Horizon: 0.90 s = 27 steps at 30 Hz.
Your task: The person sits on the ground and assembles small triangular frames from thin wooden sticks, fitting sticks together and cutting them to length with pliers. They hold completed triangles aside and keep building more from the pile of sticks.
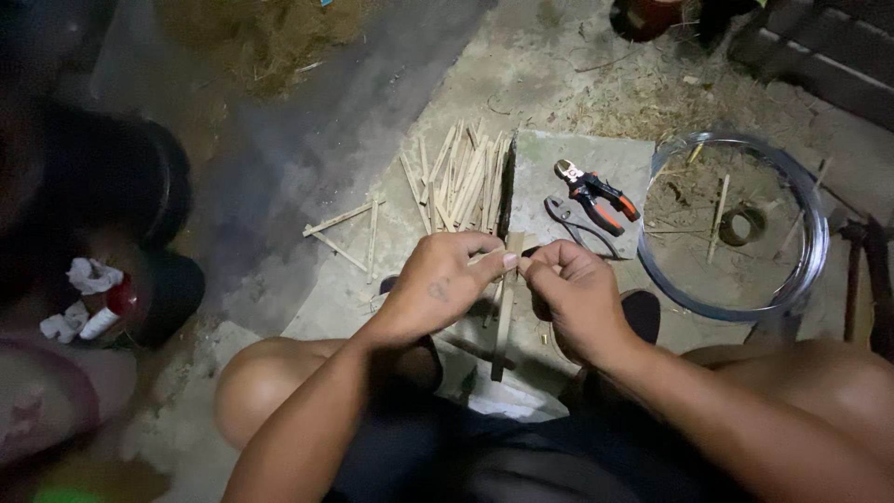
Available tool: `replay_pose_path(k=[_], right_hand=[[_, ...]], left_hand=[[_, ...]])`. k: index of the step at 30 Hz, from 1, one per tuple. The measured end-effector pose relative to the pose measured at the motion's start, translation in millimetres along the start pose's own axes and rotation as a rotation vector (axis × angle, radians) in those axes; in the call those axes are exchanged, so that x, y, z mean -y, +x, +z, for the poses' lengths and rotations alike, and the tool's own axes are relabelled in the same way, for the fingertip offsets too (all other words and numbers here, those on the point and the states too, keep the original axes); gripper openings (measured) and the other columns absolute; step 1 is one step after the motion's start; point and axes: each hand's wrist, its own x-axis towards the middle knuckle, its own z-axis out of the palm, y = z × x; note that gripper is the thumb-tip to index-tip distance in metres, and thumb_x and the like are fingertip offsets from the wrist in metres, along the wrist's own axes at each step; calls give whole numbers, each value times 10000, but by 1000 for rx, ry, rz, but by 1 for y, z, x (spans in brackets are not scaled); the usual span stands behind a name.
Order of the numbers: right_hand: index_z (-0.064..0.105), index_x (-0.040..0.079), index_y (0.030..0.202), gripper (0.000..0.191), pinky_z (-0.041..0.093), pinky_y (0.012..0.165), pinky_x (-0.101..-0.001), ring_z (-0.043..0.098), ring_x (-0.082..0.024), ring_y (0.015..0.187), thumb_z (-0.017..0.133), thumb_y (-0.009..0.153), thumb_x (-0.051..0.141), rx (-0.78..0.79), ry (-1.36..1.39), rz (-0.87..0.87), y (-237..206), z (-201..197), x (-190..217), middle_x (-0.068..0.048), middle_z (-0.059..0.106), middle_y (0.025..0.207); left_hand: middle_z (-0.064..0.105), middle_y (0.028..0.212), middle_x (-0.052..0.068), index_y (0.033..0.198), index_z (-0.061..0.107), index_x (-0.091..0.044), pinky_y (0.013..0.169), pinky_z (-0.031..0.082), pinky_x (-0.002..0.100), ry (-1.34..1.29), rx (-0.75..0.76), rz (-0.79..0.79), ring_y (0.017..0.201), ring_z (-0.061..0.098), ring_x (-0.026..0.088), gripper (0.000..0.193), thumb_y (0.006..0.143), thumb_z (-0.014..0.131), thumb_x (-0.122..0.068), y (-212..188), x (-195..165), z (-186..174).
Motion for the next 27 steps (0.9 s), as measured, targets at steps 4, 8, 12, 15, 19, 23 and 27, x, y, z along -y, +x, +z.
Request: replay_pose_path(k=[4,8,12,15,19,23,27], right_hand=[[610,32,876,151,333,443,-253,427,-67,504,700,941,133,29,42,-12,0,-1,-4,20,535,647],[619,30,920,128,346,489,-240,437,-53,566,697,949,126,129,37,-45,-1,-12,-4,42,534,701],[653,25,991,110,358,546,-230,458,-50,628,653,976,135,257,17,-128,-1,-31,0,41,568,748],[647,22,991,118,370,555,-235,464,-52,642,650,989,139,281,-66,-106,0,-44,2,39,573,763],[657,31,1000,101,343,531,-232,441,-52,622,672,981,129,310,-124,-101,11,-51,3,33,554,756],[697,20,1008,126,399,573,-242,500,-62,671,658,971,135,331,-291,-88,21,-48,15,34,615,800],[700,28,1013,120,528,724,-281,651,-110,819,661,977,135,454,-625,-387,33,-37,39,-9,713,896]], left_hand=[[749,825,136,1033,760,-52,694,552,346,25,8,47,720,718,170,337,898,679,-350,-2,-1,-5],[736,766,137,1021,758,-46,679,553,338,-1,42,-18,694,673,158,350,886,676,-358,-3,-5,-8],[737,777,102,1023,752,-35,687,553,306,-27,45,22,713,648,104,352,897,678,-356,-3,-7,-16],[734,770,69,1043,756,-31,684,551,292,-103,62,23,722,623,80,358,902,682,-351,-5,-7,-19],[685,712,55,987,774,10,658,530,294,-63,140,17,694,589,84,360,923,708,-338,-8,-7,-20],[676,737,25,1068,767,-25,633,502,277,-195,236,40,693,561,62,342,917,703,-325,-9,-3,-16],[665,747,69,993,737,-2,680,522,282,-134,309,106,730,559,76,328,940,709,-325,-10,2,-4]])
